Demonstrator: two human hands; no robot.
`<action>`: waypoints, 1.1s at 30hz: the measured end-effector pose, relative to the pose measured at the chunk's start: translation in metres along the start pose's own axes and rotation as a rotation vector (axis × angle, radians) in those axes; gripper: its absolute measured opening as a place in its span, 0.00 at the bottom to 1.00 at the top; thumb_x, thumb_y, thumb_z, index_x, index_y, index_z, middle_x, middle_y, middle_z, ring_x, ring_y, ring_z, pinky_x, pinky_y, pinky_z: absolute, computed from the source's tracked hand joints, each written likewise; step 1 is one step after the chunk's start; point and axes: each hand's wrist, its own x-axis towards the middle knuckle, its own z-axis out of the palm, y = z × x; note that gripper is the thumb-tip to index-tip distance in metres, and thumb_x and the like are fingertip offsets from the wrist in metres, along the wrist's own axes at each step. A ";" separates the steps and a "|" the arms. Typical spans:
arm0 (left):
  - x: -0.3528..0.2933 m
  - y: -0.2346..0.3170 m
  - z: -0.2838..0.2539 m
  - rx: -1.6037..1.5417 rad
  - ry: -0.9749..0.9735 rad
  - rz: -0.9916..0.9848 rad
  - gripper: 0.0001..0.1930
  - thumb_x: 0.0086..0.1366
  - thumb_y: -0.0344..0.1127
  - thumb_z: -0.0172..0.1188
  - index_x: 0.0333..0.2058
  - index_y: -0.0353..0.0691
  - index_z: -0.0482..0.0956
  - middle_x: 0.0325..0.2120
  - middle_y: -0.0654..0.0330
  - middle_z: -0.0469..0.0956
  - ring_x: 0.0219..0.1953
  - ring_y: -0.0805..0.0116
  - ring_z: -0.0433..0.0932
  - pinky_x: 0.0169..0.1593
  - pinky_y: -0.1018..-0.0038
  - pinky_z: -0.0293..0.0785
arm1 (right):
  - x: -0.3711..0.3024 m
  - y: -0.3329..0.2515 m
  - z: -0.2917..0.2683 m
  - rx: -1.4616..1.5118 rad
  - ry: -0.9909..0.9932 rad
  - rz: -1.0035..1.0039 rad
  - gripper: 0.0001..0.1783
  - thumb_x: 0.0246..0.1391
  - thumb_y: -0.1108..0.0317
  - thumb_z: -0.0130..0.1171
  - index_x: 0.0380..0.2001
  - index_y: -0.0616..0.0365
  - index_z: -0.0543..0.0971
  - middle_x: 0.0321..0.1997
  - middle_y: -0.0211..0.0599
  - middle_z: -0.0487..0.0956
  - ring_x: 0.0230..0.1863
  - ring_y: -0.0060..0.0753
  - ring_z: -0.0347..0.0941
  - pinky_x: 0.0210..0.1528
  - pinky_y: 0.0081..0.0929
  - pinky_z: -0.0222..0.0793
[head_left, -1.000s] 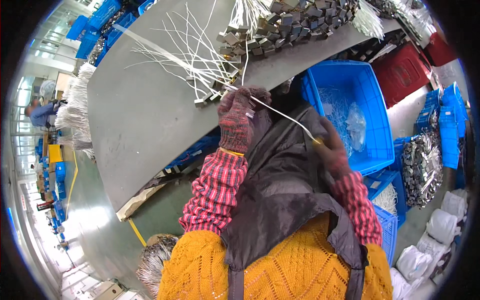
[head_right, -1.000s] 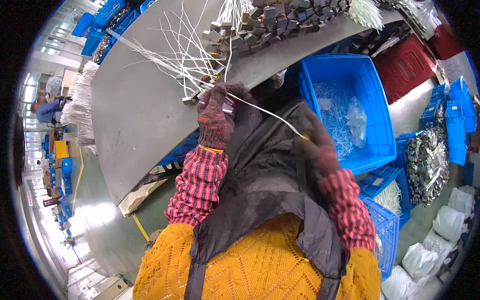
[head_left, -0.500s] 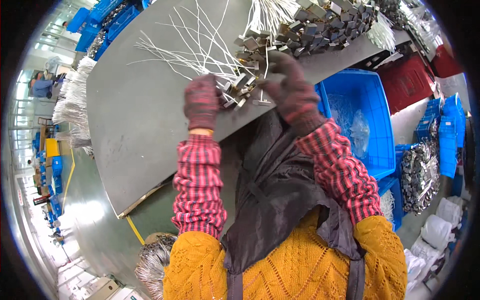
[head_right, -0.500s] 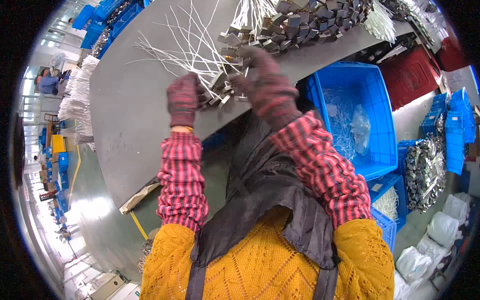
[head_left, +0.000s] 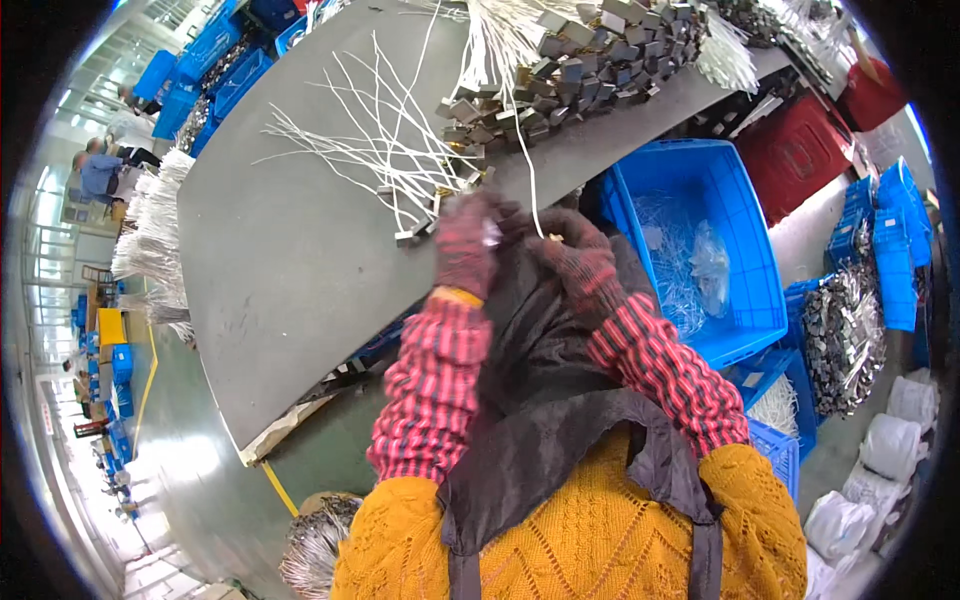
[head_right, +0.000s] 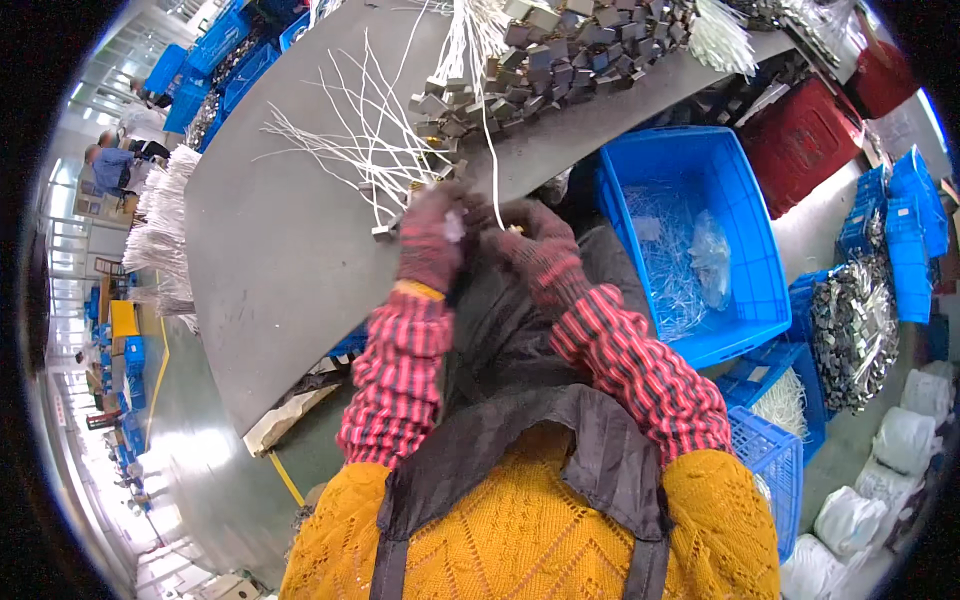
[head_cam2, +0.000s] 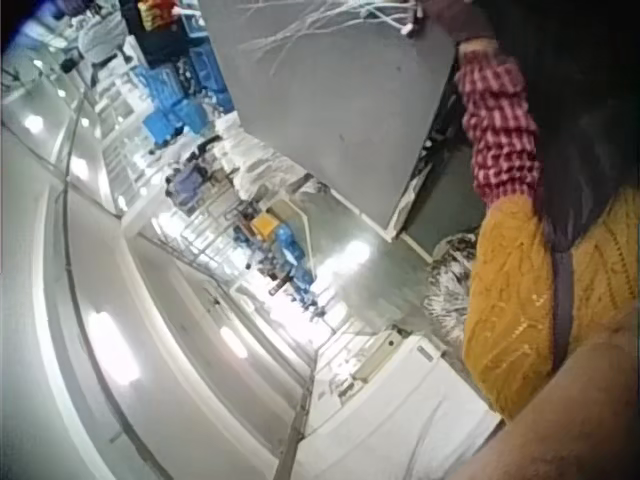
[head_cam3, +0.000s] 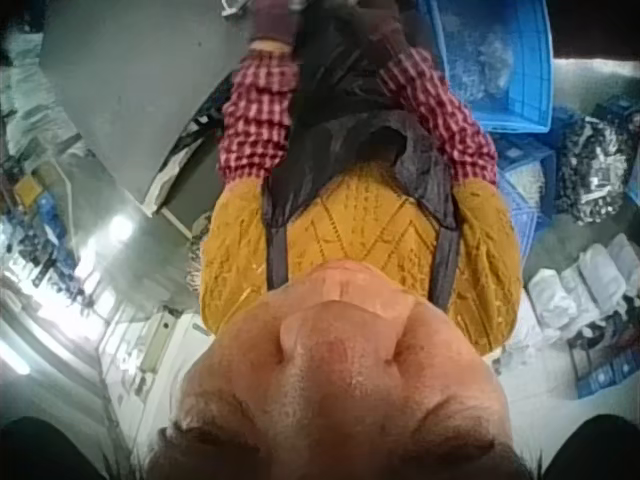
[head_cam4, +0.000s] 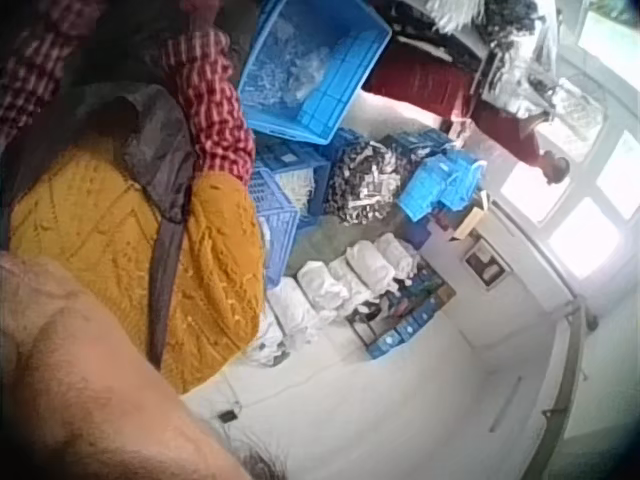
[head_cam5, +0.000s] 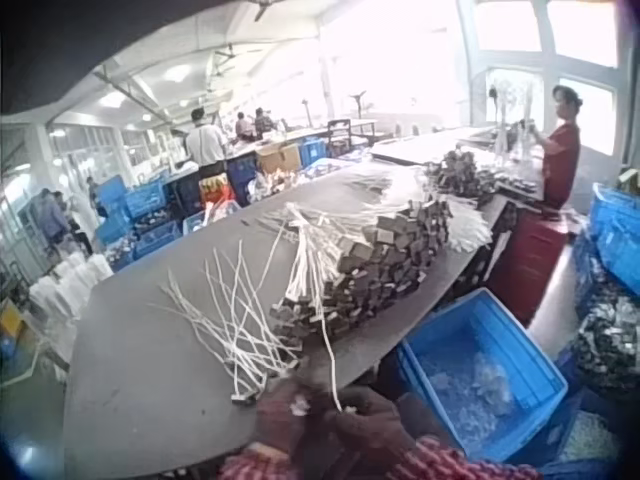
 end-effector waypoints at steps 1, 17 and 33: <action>-0.002 0.006 0.021 0.418 0.038 0.258 0.16 0.56 0.29 0.61 0.45 0.42 0.77 0.35 0.49 0.81 0.39 0.49 0.81 0.44 0.61 0.77 | -0.017 -0.003 -0.017 -0.112 -0.025 -0.001 0.13 0.48 0.73 0.66 0.40 0.56 0.80 0.28 0.32 0.79 0.24 0.27 0.73 0.23 0.25 0.69; 0.036 0.036 0.073 -1.272 0.347 -0.430 0.13 0.70 0.42 0.56 0.44 0.39 0.78 0.39 0.52 0.82 0.40 0.56 0.83 0.45 0.57 0.84 | -0.305 0.162 -0.417 -0.404 0.742 0.229 0.16 0.48 0.69 0.64 0.42 0.58 0.82 0.22 0.29 0.76 0.15 0.21 0.66 0.14 0.22 0.61; 0.030 0.056 0.067 -1.277 0.236 -0.505 0.13 0.68 0.44 0.59 0.41 0.40 0.80 0.37 0.55 0.83 0.37 0.58 0.82 0.45 0.58 0.83 | -0.287 0.209 -0.458 -0.402 0.759 0.313 0.16 0.49 0.73 0.64 0.43 0.53 0.82 0.23 0.29 0.77 0.16 0.23 0.68 0.14 0.23 0.61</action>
